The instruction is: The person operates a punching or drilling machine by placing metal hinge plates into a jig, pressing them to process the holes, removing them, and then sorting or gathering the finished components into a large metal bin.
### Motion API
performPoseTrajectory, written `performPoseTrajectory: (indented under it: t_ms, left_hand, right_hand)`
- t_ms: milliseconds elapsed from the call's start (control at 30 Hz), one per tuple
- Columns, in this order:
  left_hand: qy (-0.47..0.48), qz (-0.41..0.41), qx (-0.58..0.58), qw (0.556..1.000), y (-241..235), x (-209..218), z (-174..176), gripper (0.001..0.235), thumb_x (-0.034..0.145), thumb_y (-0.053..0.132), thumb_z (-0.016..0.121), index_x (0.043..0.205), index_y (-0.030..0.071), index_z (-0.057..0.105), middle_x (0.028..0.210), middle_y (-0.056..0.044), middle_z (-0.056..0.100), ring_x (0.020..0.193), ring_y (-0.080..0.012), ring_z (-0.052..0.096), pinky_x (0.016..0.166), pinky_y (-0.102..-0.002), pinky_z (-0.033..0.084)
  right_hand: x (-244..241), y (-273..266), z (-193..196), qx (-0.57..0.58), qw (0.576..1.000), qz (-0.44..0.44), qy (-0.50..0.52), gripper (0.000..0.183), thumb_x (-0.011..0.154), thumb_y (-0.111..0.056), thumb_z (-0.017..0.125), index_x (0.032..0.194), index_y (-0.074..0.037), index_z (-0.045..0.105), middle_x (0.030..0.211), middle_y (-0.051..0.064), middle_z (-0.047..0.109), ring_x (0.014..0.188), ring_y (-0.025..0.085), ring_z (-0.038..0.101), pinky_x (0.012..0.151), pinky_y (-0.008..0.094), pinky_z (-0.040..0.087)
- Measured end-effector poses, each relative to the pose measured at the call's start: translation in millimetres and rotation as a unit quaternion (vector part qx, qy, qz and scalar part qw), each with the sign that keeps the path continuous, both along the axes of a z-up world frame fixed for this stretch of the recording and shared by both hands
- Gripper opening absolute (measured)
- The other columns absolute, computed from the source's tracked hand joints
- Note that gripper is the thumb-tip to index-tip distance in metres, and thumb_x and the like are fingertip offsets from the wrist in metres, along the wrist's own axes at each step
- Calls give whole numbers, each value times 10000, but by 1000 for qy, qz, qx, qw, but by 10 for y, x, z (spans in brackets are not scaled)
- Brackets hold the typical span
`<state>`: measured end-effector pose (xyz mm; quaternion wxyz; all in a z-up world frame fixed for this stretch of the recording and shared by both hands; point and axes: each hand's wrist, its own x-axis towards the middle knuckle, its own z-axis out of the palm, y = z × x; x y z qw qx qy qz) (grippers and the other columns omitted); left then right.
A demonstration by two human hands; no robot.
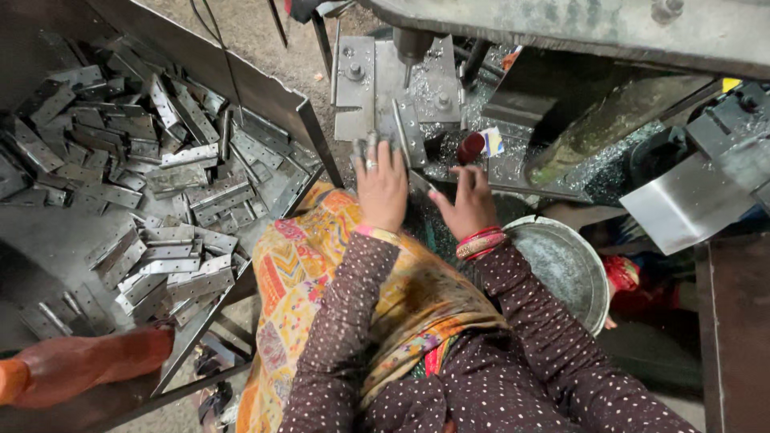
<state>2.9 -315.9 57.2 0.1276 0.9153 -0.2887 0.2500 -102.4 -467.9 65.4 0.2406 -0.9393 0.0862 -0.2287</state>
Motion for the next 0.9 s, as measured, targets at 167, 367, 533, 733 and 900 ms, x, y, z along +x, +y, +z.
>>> performPoseTrajectory:
  t_ms: [167, 367, 533, 733, 900]
  left_hand:
    - [-46, -87, -41, 994, 162, 79, 173, 133, 931, 149, 597, 1033, 73, 631, 1200, -117, 609, 1273, -316, 587, 1137, -596, 348]
    - [61, -71, -270, 958, 5, 171, 602, 272, 930, 119, 672, 1151, -13, 586, 1284, -193, 579, 1031, -360, 649, 885, -437, 516]
    - [-64, -2, -53, 997, -326, 542, 486, 243, 997, 148, 605, 1212, 43, 649, 1202, -120, 602, 1086, -272, 642, 1035, -477, 480]
    - [15, 69, 13, 997, -120, 517, 113, 352, 977, 187, 566, 1276, 31, 666, 1379, -117, 596, 1286, -285, 584, 1144, -472, 385]
    - [26, 98, 17, 995, 53, 252, 172, 631, 893, 472, 592, 1263, -34, 661, 1424, -151, 565, 1346, -344, 504, 1174, -576, 234]
  right_hand:
    - [-62, 49, 72, -23, 997, -27, -68, 622, 849, -289, 850, 1294, -1, 526, 1306, 245, 515, 1205, 447, 548, 1029, 519, 470]
    - [-23, 61, 74, -24, 994, -47, -94, 686, 849, -332, 852, 1328, -1, 489, 1348, 266, 478, 1242, 479, 517, 1057, 534, 453]
    - [-59, 18, 31, -2, 997, -36, -66, 675, 871, -347, 849, 1335, -9, 494, 1347, 245, 495, 1240, 444, 536, 1063, 532, 454]
    - [-37, 4, -33, -10, 996, -31, -87, 641, 853, -364, 854, 1288, -15, 537, 1305, 218, 517, 1221, 427, 540, 1054, 524, 451]
    - [-25, -10, -36, -12, 998, -5, -69, 595, 862, -334, 838, 1260, -4, 543, 1277, 227, 530, 1198, 430, 541, 1042, 526, 442]
